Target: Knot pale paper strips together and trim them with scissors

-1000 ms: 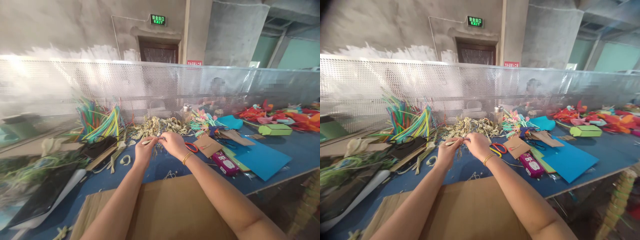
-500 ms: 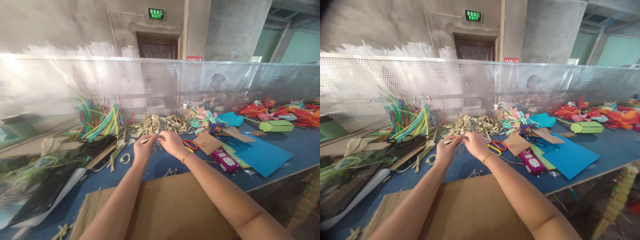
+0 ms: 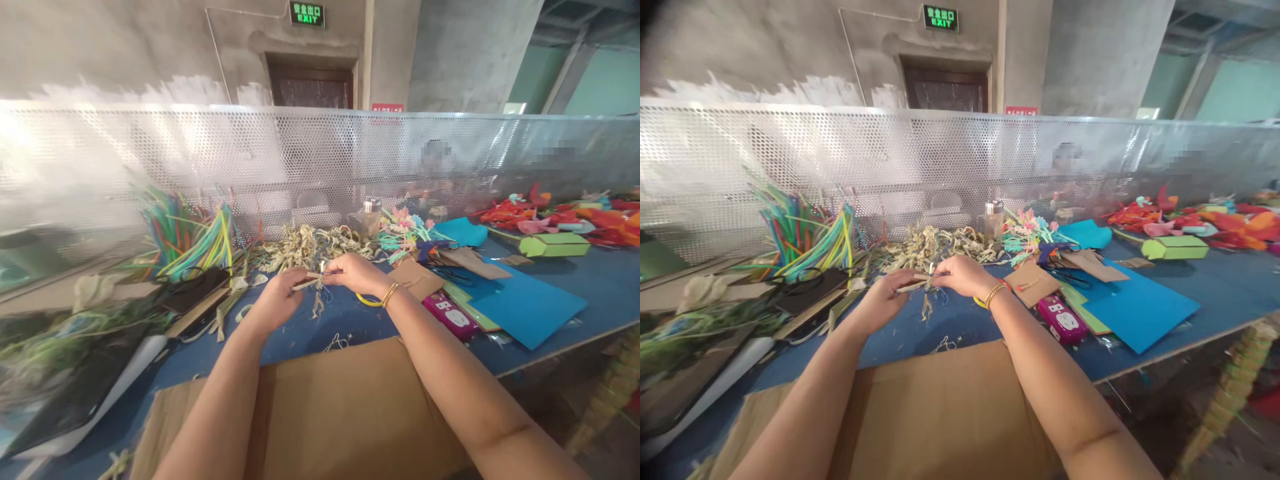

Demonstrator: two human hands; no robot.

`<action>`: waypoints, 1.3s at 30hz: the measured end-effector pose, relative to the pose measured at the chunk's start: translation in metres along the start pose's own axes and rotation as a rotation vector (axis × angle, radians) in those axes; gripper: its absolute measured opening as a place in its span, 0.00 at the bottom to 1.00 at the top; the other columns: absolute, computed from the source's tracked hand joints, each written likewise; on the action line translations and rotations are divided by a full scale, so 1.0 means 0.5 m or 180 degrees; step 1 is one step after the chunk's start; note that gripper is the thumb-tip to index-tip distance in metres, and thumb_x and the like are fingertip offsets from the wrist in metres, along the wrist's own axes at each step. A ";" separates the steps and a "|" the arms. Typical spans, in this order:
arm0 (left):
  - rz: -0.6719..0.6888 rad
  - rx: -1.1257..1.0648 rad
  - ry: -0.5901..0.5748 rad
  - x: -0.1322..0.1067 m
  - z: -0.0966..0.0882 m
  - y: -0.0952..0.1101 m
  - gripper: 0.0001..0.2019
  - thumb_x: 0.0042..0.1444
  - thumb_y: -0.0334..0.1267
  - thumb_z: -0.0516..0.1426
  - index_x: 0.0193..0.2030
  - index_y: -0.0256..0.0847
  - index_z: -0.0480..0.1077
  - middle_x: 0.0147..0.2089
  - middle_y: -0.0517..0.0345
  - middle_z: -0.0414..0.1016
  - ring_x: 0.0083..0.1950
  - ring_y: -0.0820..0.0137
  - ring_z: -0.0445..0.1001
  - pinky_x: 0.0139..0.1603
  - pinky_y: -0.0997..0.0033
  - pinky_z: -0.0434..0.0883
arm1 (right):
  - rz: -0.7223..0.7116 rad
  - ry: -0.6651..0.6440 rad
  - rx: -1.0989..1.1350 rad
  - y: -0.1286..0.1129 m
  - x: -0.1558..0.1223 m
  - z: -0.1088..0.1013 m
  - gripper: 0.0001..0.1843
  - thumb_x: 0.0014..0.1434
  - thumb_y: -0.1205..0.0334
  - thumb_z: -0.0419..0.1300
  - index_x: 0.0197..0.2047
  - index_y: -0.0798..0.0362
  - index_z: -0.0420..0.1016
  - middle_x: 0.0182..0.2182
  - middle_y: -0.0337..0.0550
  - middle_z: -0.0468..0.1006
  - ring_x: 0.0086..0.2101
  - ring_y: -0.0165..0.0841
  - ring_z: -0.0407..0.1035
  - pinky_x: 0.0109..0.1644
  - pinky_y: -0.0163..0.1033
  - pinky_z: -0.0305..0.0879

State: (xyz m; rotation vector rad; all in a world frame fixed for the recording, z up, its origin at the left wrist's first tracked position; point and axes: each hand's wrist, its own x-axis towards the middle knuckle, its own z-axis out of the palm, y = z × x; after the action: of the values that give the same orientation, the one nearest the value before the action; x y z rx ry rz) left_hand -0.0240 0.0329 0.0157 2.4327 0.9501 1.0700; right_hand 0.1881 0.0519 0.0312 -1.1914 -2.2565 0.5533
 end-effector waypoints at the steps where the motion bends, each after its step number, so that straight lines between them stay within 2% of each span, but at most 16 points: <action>1: 0.0022 0.0153 -0.0052 0.000 -0.001 -0.001 0.22 0.47 0.25 0.50 0.45 0.43 0.78 0.42 0.54 0.78 0.46 0.64 0.74 0.49 0.66 0.68 | 0.0005 -0.0051 0.0002 0.001 -0.001 -0.001 0.11 0.56 0.55 0.62 0.34 0.55 0.79 0.22 0.34 0.69 0.24 0.25 0.58 0.30 0.32 0.47; 5: -0.0061 0.0544 0.0004 0.000 -0.005 -0.013 0.12 0.55 0.33 0.53 0.37 0.43 0.79 0.36 0.53 0.78 0.39 0.65 0.74 0.42 0.68 0.68 | -0.0053 -0.0254 0.0009 0.002 -0.001 0.000 0.11 0.56 0.56 0.62 0.35 0.55 0.80 0.23 0.35 0.70 0.25 0.25 0.59 0.31 0.32 0.47; 8: -0.0161 0.0686 0.0216 -0.002 -0.013 -0.025 0.09 0.56 0.38 0.55 0.33 0.44 0.78 0.35 0.54 0.78 0.38 0.65 0.73 0.41 0.67 0.67 | -0.0115 -0.0402 -0.0013 -0.001 -0.002 0.002 0.10 0.56 0.58 0.62 0.34 0.55 0.80 0.22 0.34 0.69 0.25 0.25 0.59 0.31 0.32 0.47; 11: -0.0363 0.0473 0.0439 -0.004 -0.019 -0.031 0.08 0.55 0.41 0.57 0.31 0.44 0.77 0.36 0.55 0.78 0.39 0.65 0.74 0.42 0.67 0.67 | -0.0093 -0.0504 -0.0102 -0.006 -0.004 0.002 0.10 0.56 0.57 0.62 0.33 0.55 0.79 0.21 0.34 0.68 0.24 0.24 0.57 0.30 0.32 0.46; 14: -0.0562 0.0063 0.0524 -0.005 -0.020 -0.023 0.08 0.53 0.43 0.59 0.28 0.43 0.75 0.37 0.55 0.77 0.39 0.65 0.74 0.38 0.68 0.66 | 0.0006 -0.0525 -0.0245 -0.012 -0.006 0.001 0.10 0.56 0.56 0.62 0.32 0.55 0.79 0.19 0.33 0.66 0.22 0.23 0.55 0.29 0.32 0.45; 18: -0.0489 -0.0381 0.0346 -0.004 -0.012 -0.003 0.10 0.54 0.44 0.59 0.27 0.41 0.73 0.40 0.55 0.77 0.39 0.67 0.73 0.38 0.68 0.66 | 0.0135 -0.0484 -0.0455 -0.020 -0.006 0.003 0.11 0.55 0.57 0.61 0.28 0.56 0.78 0.17 0.33 0.64 0.21 0.23 0.55 0.28 0.33 0.44; 22: -0.0332 -0.0371 0.0240 -0.004 -0.004 0.003 0.08 0.53 0.42 0.60 0.28 0.41 0.74 0.40 0.55 0.77 0.39 0.67 0.73 0.39 0.68 0.66 | 0.0217 -0.0482 -0.0273 -0.017 -0.003 0.003 0.12 0.54 0.57 0.61 0.25 0.57 0.76 0.16 0.33 0.62 0.21 0.23 0.55 0.28 0.34 0.45; 27: 0.0068 -0.0257 0.0352 -0.003 0.005 0.002 0.05 0.51 0.38 0.63 0.26 0.42 0.76 0.41 0.52 0.78 0.44 0.65 0.74 0.49 0.62 0.67 | 0.0223 -0.0524 0.0188 -0.002 0.004 0.004 0.11 0.53 0.59 0.62 0.26 0.58 0.77 0.18 0.33 0.62 0.22 0.24 0.53 0.28 0.33 0.46; 31: 0.0255 -0.0341 0.0260 -0.001 0.009 0.012 0.06 0.51 0.35 0.62 0.25 0.43 0.75 0.42 0.52 0.79 0.47 0.62 0.73 0.53 0.58 0.66 | 0.0222 -0.0588 0.0392 0.009 0.010 0.009 0.10 0.51 0.59 0.63 0.26 0.59 0.77 0.18 0.33 0.63 0.23 0.24 0.54 0.29 0.33 0.47; 34: 0.0153 -0.0616 0.0132 -0.002 0.012 0.021 0.05 0.52 0.35 0.62 0.26 0.42 0.76 0.41 0.51 0.80 0.48 0.62 0.74 0.54 0.58 0.67 | 0.0213 -0.0619 0.0517 0.015 0.014 0.015 0.09 0.49 0.60 0.64 0.25 0.59 0.76 0.18 0.32 0.62 0.23 0.24 0.55 0.29 0.33 0.48; 39: -0.0328 -0.1133 0.0046 -0.003 0.020 0.019 0.05 0.53 0.38 0.62 0.30 0.41 0.78 0.40 0.50 0.80 0.43 0.63 0.77 0.48 0.62 0.72 | 0.0135 -0.0633 0.0660 0.022 0.015 0.020 0.10 0.47 0.58 0.65 0.23 0.57 0.74 0.17 0.31 0.60 0.23 0.24 0.53 0.29 0.33 0.46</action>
State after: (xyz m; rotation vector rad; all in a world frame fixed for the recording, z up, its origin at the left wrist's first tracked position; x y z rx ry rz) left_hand -0.0131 0.0248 0.0130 2.0691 0.8006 1.1142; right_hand 0.1855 0.0630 0.0191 -1.1240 -2.2726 0.9348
